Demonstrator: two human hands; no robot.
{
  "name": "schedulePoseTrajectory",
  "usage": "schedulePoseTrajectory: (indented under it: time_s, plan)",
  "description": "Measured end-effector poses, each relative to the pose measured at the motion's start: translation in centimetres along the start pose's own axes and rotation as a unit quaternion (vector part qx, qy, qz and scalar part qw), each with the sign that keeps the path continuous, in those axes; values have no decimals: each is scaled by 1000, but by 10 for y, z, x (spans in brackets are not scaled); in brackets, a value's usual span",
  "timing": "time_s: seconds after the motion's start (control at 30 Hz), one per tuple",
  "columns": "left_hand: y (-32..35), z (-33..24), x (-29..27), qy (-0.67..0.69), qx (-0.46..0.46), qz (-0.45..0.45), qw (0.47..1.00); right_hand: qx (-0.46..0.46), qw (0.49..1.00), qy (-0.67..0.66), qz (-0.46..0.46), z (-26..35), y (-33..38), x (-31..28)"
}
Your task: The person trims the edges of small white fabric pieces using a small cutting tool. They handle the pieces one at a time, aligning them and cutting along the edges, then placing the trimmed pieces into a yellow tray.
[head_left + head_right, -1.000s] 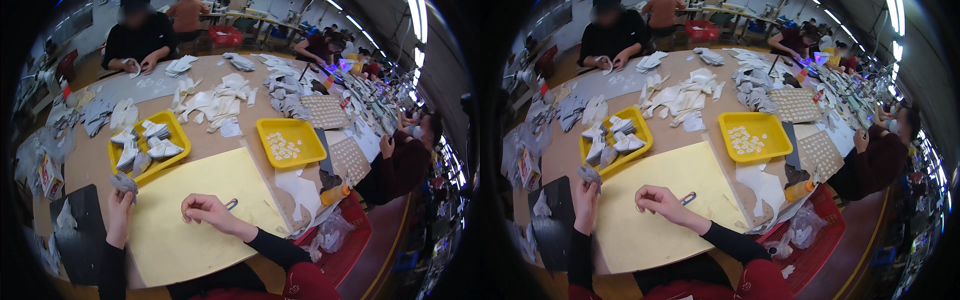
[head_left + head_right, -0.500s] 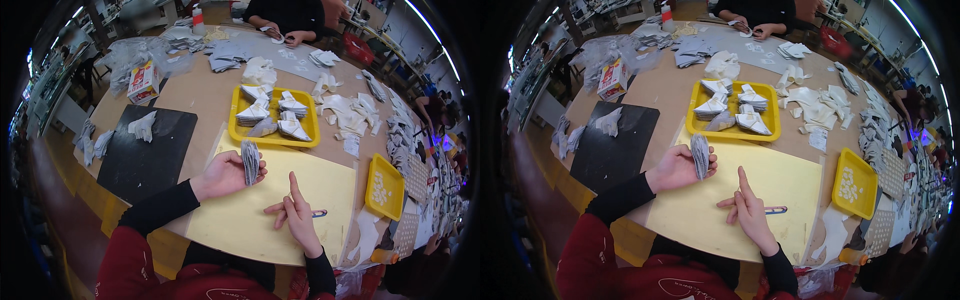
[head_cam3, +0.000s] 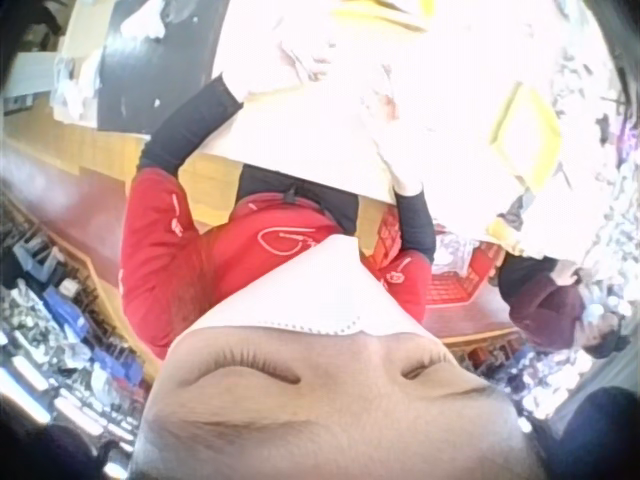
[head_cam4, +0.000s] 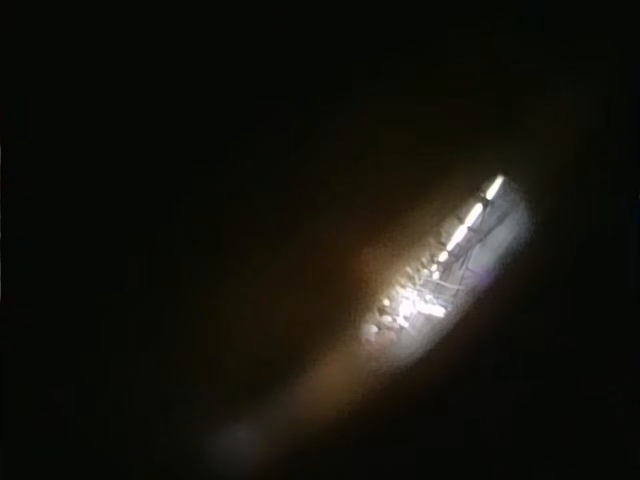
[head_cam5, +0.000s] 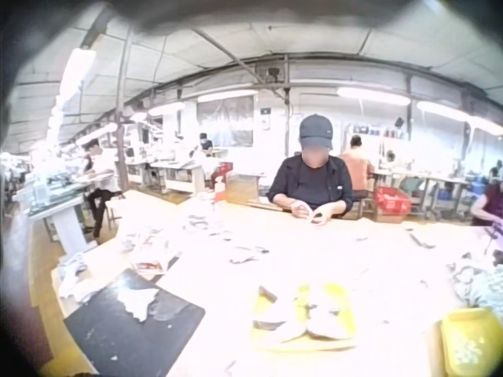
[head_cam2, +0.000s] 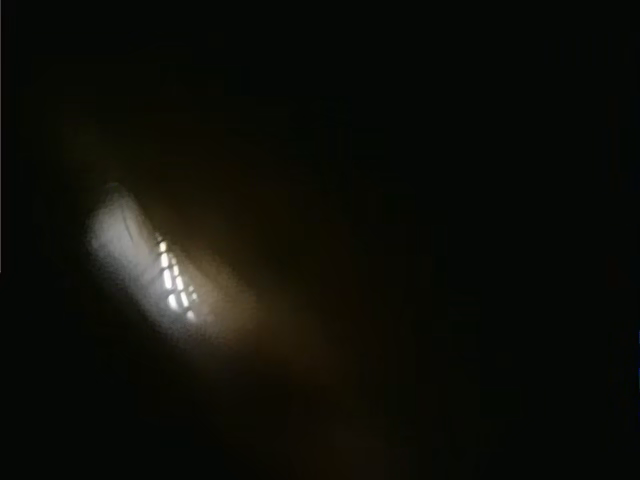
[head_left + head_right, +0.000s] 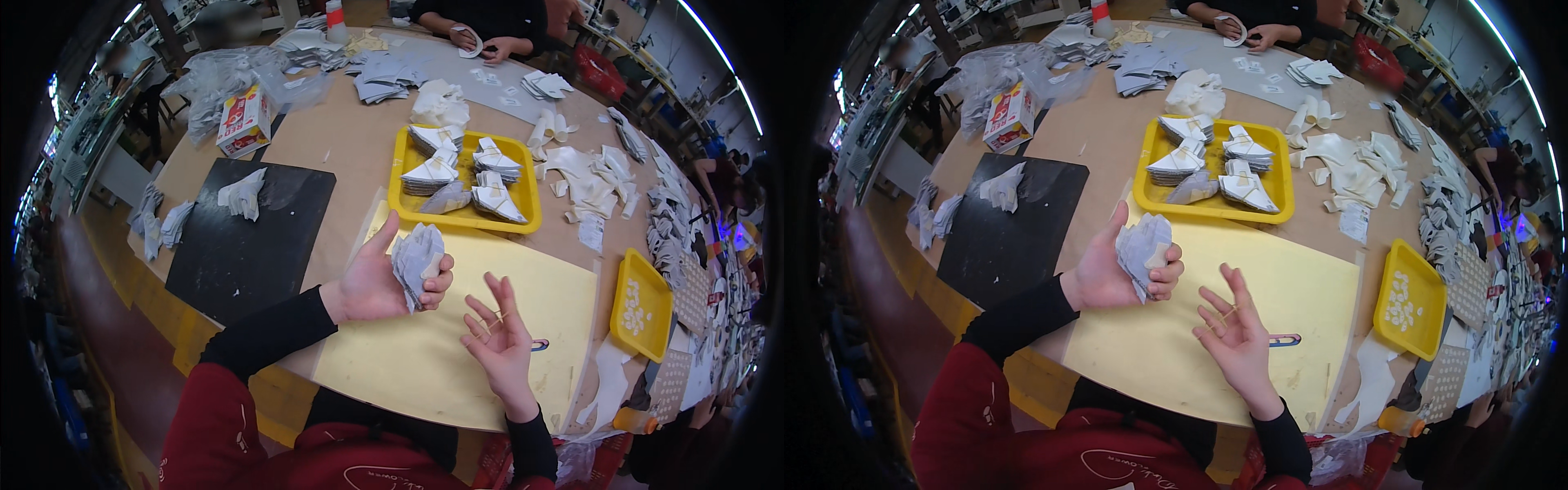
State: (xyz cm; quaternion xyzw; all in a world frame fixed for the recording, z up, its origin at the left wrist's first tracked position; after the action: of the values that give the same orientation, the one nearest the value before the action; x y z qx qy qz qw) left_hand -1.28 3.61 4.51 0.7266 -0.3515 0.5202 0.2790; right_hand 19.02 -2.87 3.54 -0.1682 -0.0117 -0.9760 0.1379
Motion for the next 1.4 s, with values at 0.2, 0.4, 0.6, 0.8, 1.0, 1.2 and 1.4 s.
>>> schedulePoseTrajectory:
  time_s: [0.2,0.4,0.6,0.8,1.0,1.2,1.4]
  plan:
    - [-11,20,-25,44,10,-162,986,-136,991,13,-3,-8,4,3]
    - [-5,41,-32,75,-62,-111,989,-202,938,281,-3,-17,4,-1]
    - [-6,46,-30,70,-82,-104,989,-155,924,349,1,-17,7,2]
    - [-8,50,-32,41,-73,-89,993,-187,909,373,7,-22,6,3]
    - [-8,48,-32,37,-68,-67,995,-198,924,326,8,-15,5,6]
    - [-7,49,-36,46,-51,-82,994,-138,909,393,11,-10,3,10]
    - [-9,50,-34,28,-47,-121,991,-161,890,424,-34,-5,2,15]
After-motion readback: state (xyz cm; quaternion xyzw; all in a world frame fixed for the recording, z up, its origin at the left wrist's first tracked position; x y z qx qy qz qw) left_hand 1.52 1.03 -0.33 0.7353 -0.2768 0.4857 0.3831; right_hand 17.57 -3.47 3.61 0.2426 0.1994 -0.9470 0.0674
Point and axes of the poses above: each hand's wrist, its own y-axis away from the middle knuckle, its own x-axis out of the palm, z = x × y, the point moved 2 cm from there along -y, towards the middle knuckle, and after that the axes turned 7 degrees about -y, right-handed, at the moved point
